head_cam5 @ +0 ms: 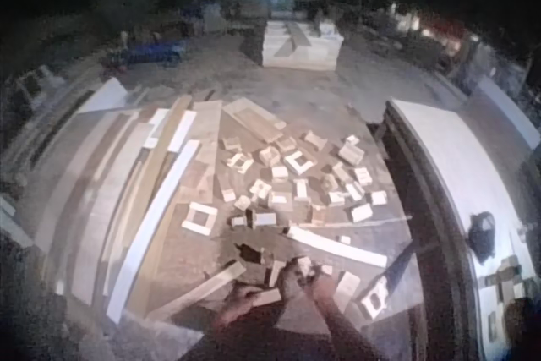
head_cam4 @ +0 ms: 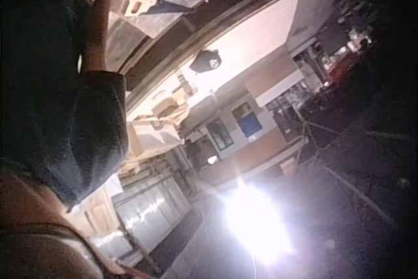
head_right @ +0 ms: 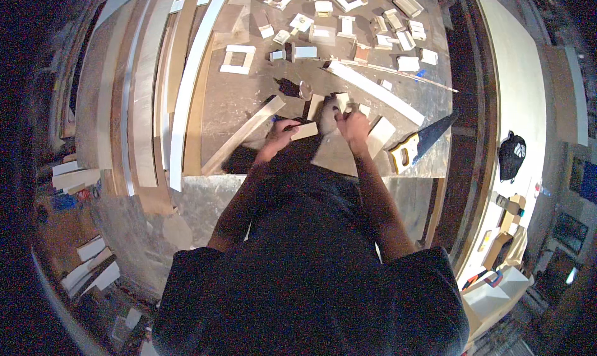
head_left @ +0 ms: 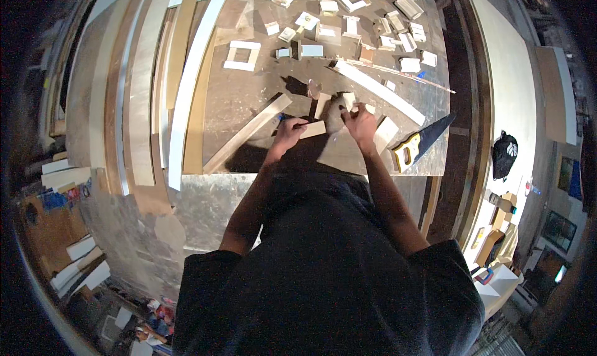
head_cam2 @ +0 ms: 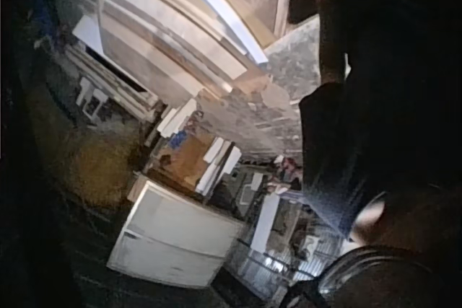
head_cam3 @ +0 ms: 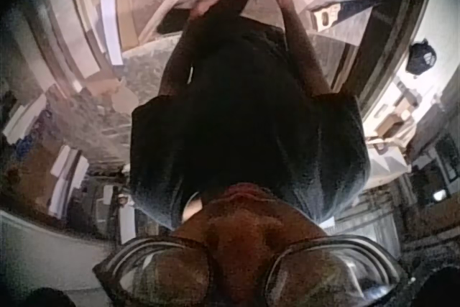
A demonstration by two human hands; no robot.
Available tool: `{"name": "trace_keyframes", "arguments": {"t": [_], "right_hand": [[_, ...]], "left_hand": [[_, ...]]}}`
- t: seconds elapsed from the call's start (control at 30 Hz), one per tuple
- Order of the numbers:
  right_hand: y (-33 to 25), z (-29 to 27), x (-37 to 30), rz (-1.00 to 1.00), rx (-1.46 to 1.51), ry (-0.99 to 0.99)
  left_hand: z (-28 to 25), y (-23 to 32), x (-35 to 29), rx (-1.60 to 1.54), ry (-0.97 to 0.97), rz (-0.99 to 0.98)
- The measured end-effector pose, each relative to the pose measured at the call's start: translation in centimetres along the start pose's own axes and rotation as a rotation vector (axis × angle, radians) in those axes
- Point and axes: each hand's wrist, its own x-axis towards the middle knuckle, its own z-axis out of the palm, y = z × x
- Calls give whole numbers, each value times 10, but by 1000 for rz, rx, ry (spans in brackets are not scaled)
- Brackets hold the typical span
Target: The person cuts wooden blocks with a hand saw, applies adhesive to the pieces using a wooden stick, and joins the blocks together by hand.
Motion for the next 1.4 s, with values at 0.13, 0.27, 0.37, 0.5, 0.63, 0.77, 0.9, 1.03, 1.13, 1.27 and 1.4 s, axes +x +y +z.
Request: {"name": "trace_keyframes", "arguments": {"t": [0.13,0.27,0.37,0.5,0.63,0.77,0.9,1.03,1.13,1.27,1.4], "right_hand": [[0,12,-25,-272,257,-268],[9,16,-36,-149,454,-459],[17,9,-44,48,683,-532],[28,2,-51,20,646,-497],[67,-10,-53,-31,579,-310],[106,-65,-68,172,233,151],[153,-120,-88,39,-91,233],[179,-124,-91,23,-80,86],[179,-122,-84,92,-136,12],[189,-118,-80,130,-173,-12],[189,-112,-83,112,-213,63]], "left_hand": [[17,19,-3,-81,-52,-40],[30,22,-3,-255,-39,48],[34,42,-10,-372,-149,-193],[36,52,-13,-188,-252,-185],[55,44,-18,-59,-135,2],[58,32,-21,-5,-9,102],[67,71,-30,-48,98,93],[83,92,-27,-173,10,-153],[93,93,-33,-324,20,-249],[94,80,-39,-256,16,-145],[92,79,-50,-290,-26,-231]]}}
